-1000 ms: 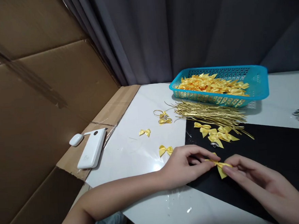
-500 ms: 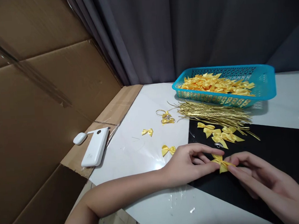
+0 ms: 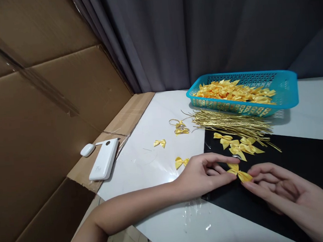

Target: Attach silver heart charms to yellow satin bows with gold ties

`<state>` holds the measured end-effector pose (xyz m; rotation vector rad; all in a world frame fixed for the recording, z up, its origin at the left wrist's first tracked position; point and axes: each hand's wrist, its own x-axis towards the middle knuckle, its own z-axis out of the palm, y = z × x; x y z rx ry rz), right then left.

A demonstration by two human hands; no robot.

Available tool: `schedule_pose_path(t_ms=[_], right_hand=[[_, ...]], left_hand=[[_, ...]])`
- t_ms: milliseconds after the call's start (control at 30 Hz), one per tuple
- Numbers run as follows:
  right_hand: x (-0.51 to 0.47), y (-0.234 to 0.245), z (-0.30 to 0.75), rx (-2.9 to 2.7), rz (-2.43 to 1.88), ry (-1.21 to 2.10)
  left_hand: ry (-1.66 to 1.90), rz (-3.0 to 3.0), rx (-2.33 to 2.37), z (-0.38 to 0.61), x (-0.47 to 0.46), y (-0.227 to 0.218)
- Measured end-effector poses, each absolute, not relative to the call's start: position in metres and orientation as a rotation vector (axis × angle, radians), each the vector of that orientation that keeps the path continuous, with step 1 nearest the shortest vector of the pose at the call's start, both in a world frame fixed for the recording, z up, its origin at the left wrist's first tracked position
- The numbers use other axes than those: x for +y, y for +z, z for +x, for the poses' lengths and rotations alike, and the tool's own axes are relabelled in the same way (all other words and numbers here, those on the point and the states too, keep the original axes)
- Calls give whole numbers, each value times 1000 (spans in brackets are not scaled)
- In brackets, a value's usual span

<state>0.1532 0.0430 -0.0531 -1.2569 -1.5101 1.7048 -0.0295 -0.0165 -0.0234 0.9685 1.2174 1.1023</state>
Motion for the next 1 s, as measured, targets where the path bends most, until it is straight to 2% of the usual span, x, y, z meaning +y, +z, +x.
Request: schedule_pose_path(t_ms=[433,600,1000], right_hand=[[39,-53,154,-1738,-1324,1552],[33,-45,150,-1669,-1238,1683],[35,-33,148,-1588,-1054,1733]], left_hand=[[1034,1219,1144,-29,-20,-26],[1022,1253,1147,-32,-18,-23],[1082,1209,1371,-25,-17,-17]])
